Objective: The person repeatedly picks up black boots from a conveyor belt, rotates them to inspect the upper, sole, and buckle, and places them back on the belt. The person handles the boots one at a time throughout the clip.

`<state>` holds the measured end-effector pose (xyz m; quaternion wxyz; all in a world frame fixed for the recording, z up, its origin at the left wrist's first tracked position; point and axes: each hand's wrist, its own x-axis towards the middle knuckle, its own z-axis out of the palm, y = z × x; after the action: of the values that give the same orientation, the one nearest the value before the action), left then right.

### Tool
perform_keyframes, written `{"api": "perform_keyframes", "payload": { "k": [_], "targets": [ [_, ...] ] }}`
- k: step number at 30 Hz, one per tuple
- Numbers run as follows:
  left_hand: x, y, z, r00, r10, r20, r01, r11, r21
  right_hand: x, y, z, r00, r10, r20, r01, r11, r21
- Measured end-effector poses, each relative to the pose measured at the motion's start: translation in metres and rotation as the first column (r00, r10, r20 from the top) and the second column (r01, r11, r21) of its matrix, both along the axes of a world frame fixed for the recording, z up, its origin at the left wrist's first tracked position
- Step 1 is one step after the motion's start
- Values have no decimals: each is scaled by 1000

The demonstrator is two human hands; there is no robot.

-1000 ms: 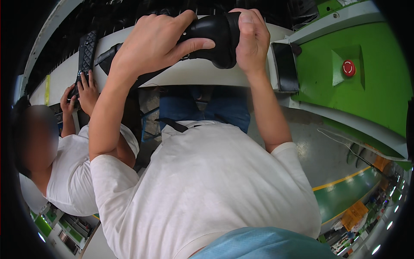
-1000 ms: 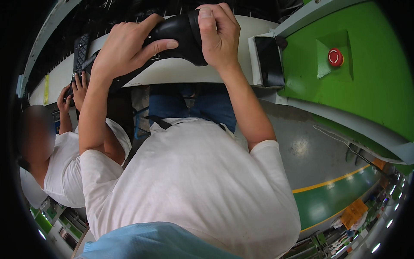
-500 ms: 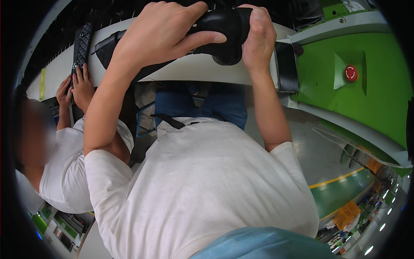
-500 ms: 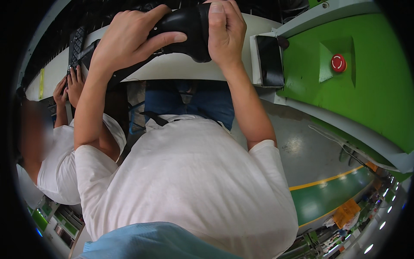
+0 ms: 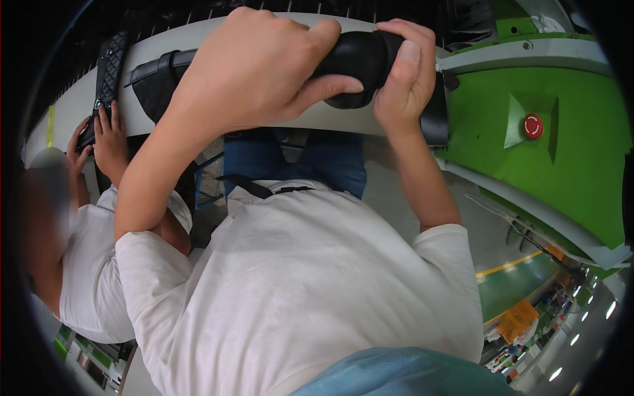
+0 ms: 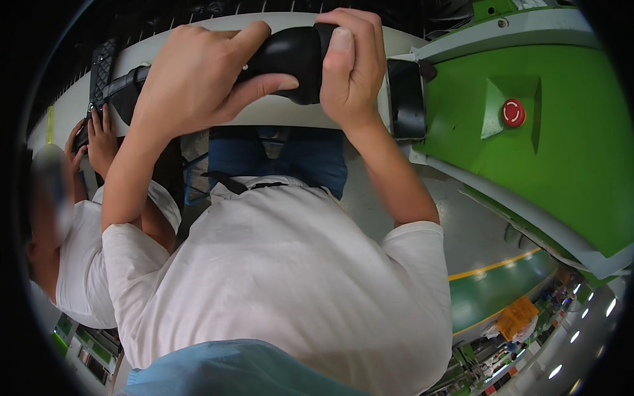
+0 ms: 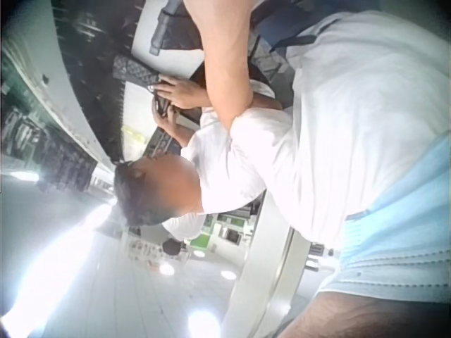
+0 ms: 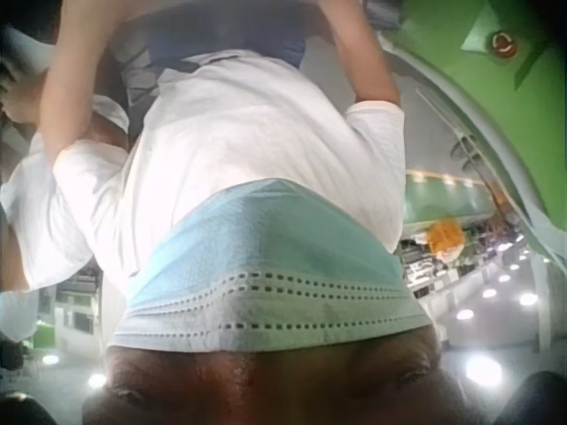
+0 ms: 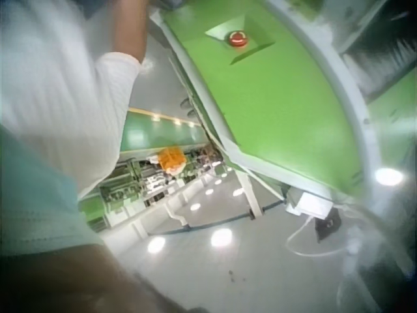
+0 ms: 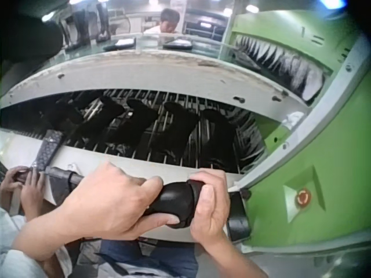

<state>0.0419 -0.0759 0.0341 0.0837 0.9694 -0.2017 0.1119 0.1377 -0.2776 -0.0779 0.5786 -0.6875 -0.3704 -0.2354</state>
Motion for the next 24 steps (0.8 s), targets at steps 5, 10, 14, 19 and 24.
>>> {"api": "perform_keyframes", "payload": {
  "k": [5,10,14,19,24],
  "targets": [
    [-13,-3,-8,998,-33,-55,33,999,-6,-4,-7,-6,992,48,120,-53,998,36],
    [-31,-14,-6,995,-42,-95,43,999,15,-10,-13,-21,963,153,222,-173,982,73],
    [-41,-19,-10,995,-41,-92,42,999,6,-15,-17,-24,931,214,295,-245,967,73],
    [-26,-11,-11,996,-42,-79,37,997,-70,0,-15,-11,940,171,295,-172,985,-23],
    [-15,-9,-9,997,-29,-68,25,997,-66,-4,-9,-11,979,108,171,-108,994,-8]
  ]
}}
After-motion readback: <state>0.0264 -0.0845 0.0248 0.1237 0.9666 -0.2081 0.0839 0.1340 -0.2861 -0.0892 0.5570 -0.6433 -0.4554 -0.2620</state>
